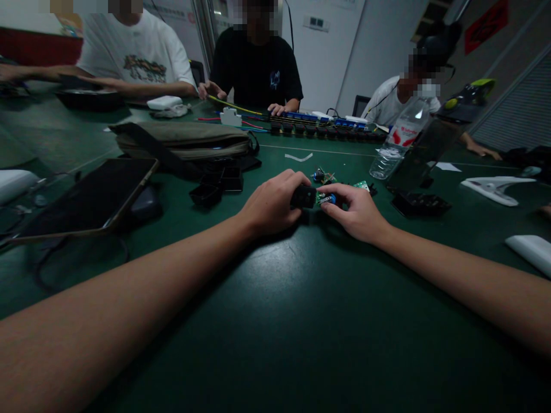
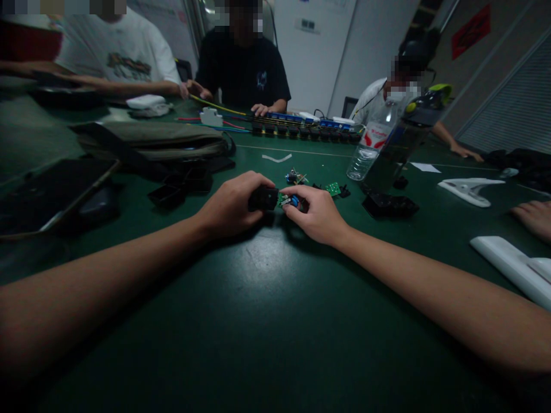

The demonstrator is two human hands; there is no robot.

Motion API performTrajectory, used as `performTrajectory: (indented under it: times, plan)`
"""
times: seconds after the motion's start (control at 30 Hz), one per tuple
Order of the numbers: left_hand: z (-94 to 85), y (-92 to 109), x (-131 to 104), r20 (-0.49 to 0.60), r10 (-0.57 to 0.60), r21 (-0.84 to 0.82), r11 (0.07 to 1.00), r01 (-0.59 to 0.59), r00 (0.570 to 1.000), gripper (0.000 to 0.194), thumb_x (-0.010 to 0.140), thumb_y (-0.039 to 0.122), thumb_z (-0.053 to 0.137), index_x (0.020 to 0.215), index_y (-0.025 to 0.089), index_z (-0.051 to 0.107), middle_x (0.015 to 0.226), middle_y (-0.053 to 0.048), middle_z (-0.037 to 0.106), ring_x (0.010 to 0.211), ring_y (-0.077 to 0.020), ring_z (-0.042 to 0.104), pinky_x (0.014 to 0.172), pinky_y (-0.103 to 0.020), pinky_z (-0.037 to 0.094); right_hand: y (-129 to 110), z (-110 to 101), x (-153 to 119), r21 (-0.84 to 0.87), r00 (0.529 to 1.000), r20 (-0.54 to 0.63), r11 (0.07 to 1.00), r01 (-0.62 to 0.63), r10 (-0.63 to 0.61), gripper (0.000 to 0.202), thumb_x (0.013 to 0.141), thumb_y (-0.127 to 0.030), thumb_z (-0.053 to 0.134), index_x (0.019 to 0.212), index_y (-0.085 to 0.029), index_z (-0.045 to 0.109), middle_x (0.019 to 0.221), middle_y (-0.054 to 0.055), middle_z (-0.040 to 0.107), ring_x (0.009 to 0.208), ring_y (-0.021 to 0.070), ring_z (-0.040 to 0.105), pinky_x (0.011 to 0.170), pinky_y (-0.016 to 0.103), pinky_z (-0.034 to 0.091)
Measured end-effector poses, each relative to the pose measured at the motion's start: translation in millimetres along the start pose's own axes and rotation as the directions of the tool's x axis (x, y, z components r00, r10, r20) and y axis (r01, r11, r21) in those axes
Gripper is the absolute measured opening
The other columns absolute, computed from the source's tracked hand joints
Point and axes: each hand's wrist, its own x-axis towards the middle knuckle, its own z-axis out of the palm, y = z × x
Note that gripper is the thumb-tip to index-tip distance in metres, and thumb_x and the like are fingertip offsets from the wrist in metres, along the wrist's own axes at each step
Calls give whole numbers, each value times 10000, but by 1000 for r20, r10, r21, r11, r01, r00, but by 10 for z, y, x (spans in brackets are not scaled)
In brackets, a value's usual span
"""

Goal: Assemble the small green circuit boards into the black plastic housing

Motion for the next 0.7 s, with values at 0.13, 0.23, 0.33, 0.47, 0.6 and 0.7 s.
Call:
performTrajectory:
  times: [0.13, 0.23, 0.33, 0.47, 0.6, 0.7]
  plan:
    - [-8, 11, -2, 10, -12, 15, 1000, 12, 1000, 406, 725, 163, 635, 1128, 197, 600, 1056, -82, 644, 957, -248, 625, 822, -381, 531, 5, 0, -2, 3, 1000, 9, 1000, -18, 18, 298, 849, -315, 617, 1074, -167, 746, 825, 43, 708, 704, 170, 584, 701, 320, 461]
    - [-9, 16, -3, 7, -13, 14, 1000, 13, 1000, 405, 731, 160, 631, 1134, 196, 606, 1061, -85, 648, 961, -248, 626, 825, -383, 534, 20, 5, -2, 5, 1000, 12, 1000, -29, 29, 307, 854, -337, 609, 1070, -168, 747, 794, 36, 692, 682, 162, 561, 667, 307, 439]
    - [-5, 12, -3, -2, 2, 8, 1000, -2, 1000, 410, 729, 150, 630, 1135, 201, 609, 1063, -79, 654, 960, -240, 629, 826, -371, 536, 23, 7, -1, 10, 999, 21, 1000, -27, 27, 314, 848, -349, 606, 1059, -166, 750, 772, 30, 682, 665, 156, 546, 653, 301, 427]
    - [-3, 3, -2, 4, 24, -4, 1000, -24, 1000, 404, 723, 136, 632, 1120, 207, 618, 1058, -71, 660, 950, -235, 635, 820, -362, 536, 12, 9, -2, -6, 999, 23, 1000, -25, 25, 294, 833, -351, 612, 1012, -169, 758, 729, 20, 669, 633, 149, 526, 630, 292, 415]
    - [-1, -3, 2, 21, 33, -19, 999, -33, 999, 392, 719, 128, 639, 1105, 196, 625, 1060, -80, 665, 959, -246, 640, 826, -371, 532, 9, 12, -6, -20, 1000, 17, 1000, -14, 14, 283, 819, -337, 618, 996, -169, 760, 779, 39, 695, 678, 167, 561, 652, 303, 432]
    - [3, -10, 4, 16, 34, -28, 999, -33, 999, 394, 711, 122, 649, 1097, 198, 628, 1051, -75, 668, 948, -241, 642, 817, -362, 529, 8, 11, -8, -23, 1000, 13, 1000, -13, 13, 276, 816, -324, 618, 1002, -173, 755, 809, 45, 703, 706, 177, 578, 667, 310, 440]
